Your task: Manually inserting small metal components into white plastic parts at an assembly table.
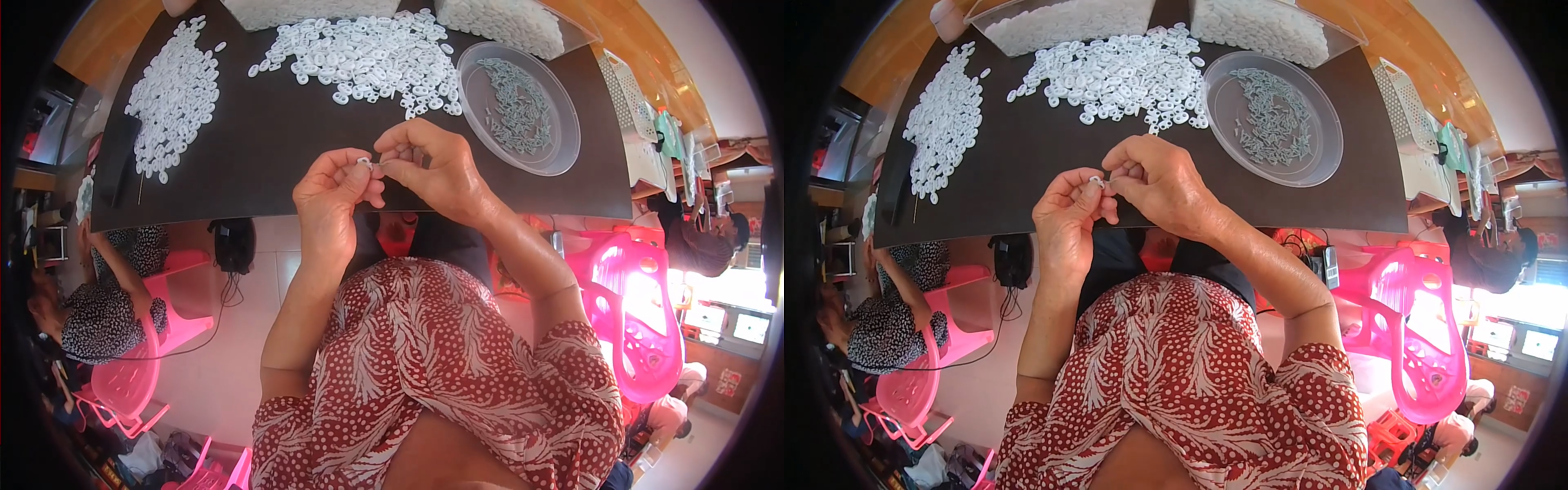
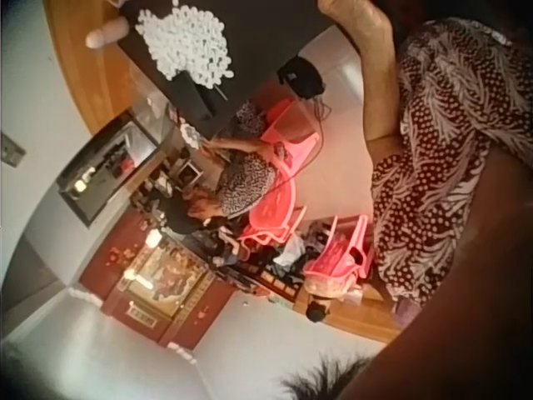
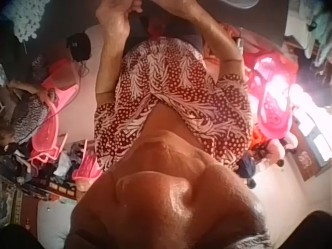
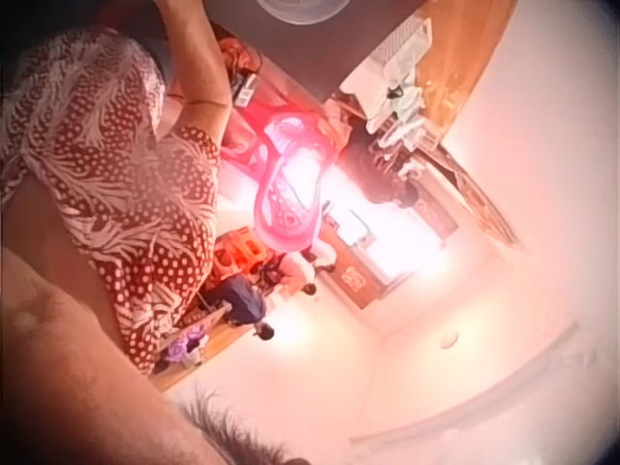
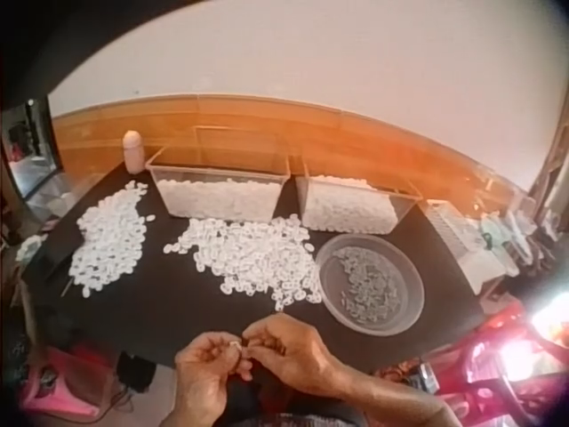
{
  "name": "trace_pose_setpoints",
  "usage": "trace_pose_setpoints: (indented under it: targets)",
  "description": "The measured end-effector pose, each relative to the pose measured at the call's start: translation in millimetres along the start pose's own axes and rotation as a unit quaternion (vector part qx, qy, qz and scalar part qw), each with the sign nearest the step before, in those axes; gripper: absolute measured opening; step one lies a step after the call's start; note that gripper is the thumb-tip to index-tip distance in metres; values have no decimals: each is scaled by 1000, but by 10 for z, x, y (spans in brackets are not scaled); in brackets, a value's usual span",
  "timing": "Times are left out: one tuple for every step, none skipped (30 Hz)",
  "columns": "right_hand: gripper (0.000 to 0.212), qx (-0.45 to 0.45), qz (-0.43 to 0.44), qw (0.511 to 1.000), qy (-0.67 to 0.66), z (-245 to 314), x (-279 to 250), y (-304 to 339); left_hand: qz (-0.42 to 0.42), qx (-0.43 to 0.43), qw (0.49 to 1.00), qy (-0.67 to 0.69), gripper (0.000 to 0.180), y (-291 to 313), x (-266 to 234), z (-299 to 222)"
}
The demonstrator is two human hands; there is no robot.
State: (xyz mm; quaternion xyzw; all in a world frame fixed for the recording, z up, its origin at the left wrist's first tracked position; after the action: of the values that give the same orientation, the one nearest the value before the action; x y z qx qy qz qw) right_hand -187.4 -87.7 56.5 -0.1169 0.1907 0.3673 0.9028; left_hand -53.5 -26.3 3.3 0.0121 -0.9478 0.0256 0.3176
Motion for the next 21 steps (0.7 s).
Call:
trace_pose_setpoints:
  targets:
    - [16, 1, 0, 1000, 0, 5, 1, 0, 0, 0, 1000, 1, 13, 5, 9, -4]
    - [17, 9, 3, 1000, -10, 12, 4, -1, -5, 5, 1000, -9, 12, 11, 25, -19]
    - [17, 18, 6, 1000, -19, 14, 9, -2, -10, 9, 1000, -19, 12, 17, 34, -31]
    - [17, 18, 6, 1000, -19, 13, 13, 0, -11, 9, 1000, -18, 12, 24, 36, -37]
    - [18, 21, 12, 999, -21, 10, 14, 0, -6, 7, 1000, -20, 11, 27, 40, -42]
    - [18, 23, 18, 999, -22, 7, 16, -1, -2, 5, 1000, -22, 10, 31, 42, -43]
    - [18, 24, 19, 999, -22, 5, 20, -3, -3, 5, 1000, -21, 10, 33, 39, -39]
    - [18, 18, 18, 1000, -14, 5, 24, -3, -4, 9, 1000, -29, 10, 35, 35, -35]
    - [17, 11, 18, 1000, -6, 5, 27, -2, -6, 12, 999, -37, 10, 38, 32, -33]
    - [17, 12, 18, 1000, -6, 4, 29, 0, -7, 12, 999, -36, 10, 41, 35, -31]
    - [17, 15, 21, 1000, -10, 5, 32, -2, -11, 13, 999, -43, 10, 43, 38, -35]
    - [17, 18, 23, 999, -15, 5, 36, -4, -14, 14, 999, -49, 9, 46, 41, -37]
    - [17, 18, 23, 999, -15, 5, 39, -6, -15, 14, 999, -49, 9, 48, 44, -34]
    - [17, 16, 24, 999, -14, 10, 40, -8, -19, 16, 998, -53, 9, 50, 47, -34]
    - [17, 14, 24, 1000, -12, 12, 43, -10, -22, 18, 998, -57, 9, 52, 47, -35]
    - [17, 14, 25, 1000, -12, 11, 46, -13, -23, 18, 998, -57, 9, 54, 43, -32]
    - [17, 12, 25, 1000, -13, 5, 48, -15, -21, 23, 998, -61, 9, 54, 39, -25]
    - [17, 11, 26, 1000, -13, 0, 51, -17, -20, 27, 997, -64, 9, 54, 36, -21]
    - [17, 11, 26, 1000, -13, -4, 54, -18, -21, 27, 997, -64, 9, 54, 36, -17]
    - [16, 11, 26, 1000, -14, -7, 58, -19, -21, 28, 997, -70, 9, 58, 39, -17]
    - [16, 11, 25, 1000, -15, -9, 61, -20, -20, 30, 996, -76, 9, 61, 42, -19]
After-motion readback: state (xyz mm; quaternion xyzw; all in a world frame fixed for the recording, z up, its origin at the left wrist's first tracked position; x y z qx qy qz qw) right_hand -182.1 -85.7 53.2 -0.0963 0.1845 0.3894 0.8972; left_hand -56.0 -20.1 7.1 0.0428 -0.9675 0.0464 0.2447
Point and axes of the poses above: each hand's wrist, its own y-axis away from the middle knuckle, its own x-axis out of the palm, z = x × y, the point moved 2 cm from there along -y, towards the middle knuckle, and after that the axes turned 14 degrees about z, right-handed, at the moved point
